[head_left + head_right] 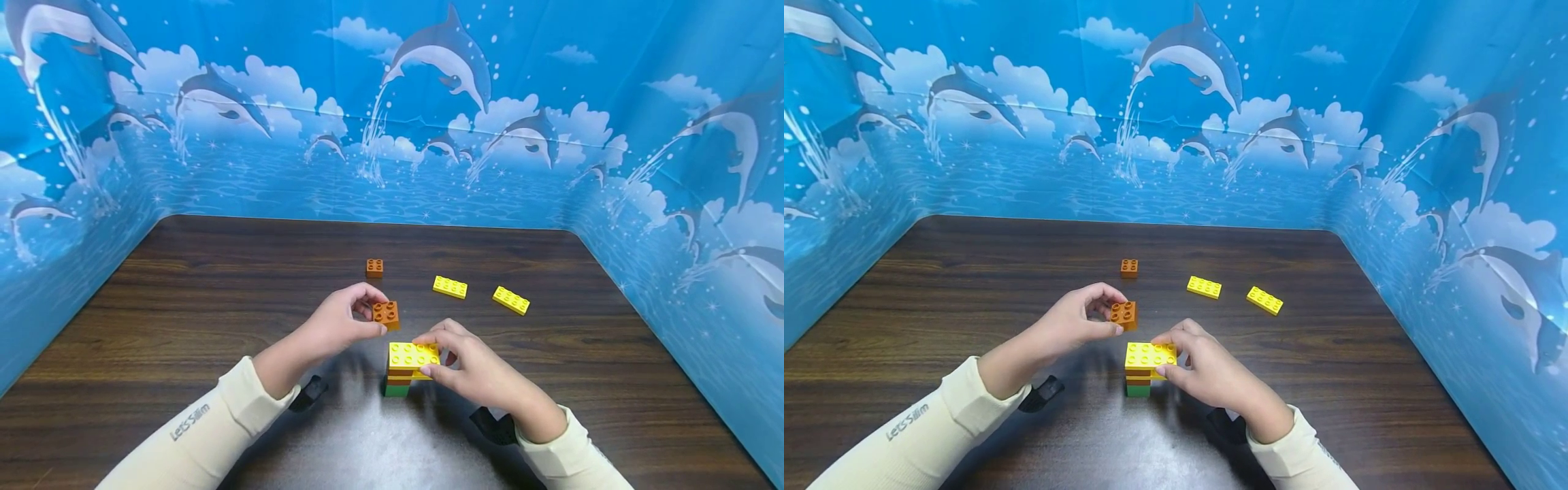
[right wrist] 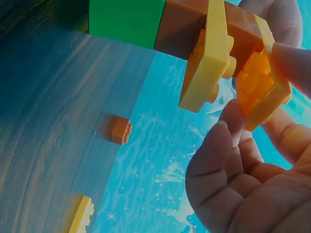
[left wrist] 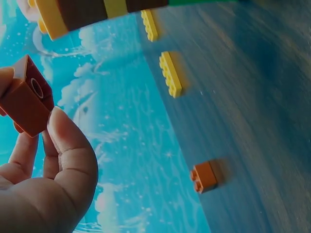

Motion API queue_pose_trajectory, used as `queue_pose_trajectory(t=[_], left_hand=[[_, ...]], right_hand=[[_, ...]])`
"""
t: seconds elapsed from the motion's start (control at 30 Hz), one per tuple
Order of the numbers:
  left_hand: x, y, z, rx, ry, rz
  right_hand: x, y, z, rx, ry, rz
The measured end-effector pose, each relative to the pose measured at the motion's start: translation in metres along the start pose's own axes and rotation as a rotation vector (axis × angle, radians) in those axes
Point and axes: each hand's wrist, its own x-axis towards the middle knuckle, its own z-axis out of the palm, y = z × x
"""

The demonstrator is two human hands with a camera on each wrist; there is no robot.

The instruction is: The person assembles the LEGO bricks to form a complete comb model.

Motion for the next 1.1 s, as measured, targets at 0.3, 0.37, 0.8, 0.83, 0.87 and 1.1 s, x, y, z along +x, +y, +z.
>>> queue_pose_trajectory(t=[0.3,0.37,0.8,0.83,0.87,1.1], left_hand=[[-0.013,0.006,0.008,-0.018,-0.057,0.04],[-0.015,0.006,0.01,-0.011,-0.071,0.044],[-0.019,0.003,0.022,0.065,-0.103,0.069],[-0.019,0.003,0.023,0.069,-0.104,0.07],[-0.019,0.004,0.023,0.071,-0.106,0.072],[-0.019,0.006,0.024,0.096,-0.117,0.094]], right_hand=[[-0.001,0.0,0.0,0.011,-0.002,-0.004],[-0.001,0.0,0.0,0.011,-0.003,-0.006],[-0.001,-0.001,-0.001,0.013,-0.016,-0.002],[-0.001,-0.001,-0.001,0.013,-0.016,-0.003],[-0.001,0.0,-0.001,0.013,-0.016,-0.004],[0.0,0.0,-0.001,0.008,-0.02,0.005]])
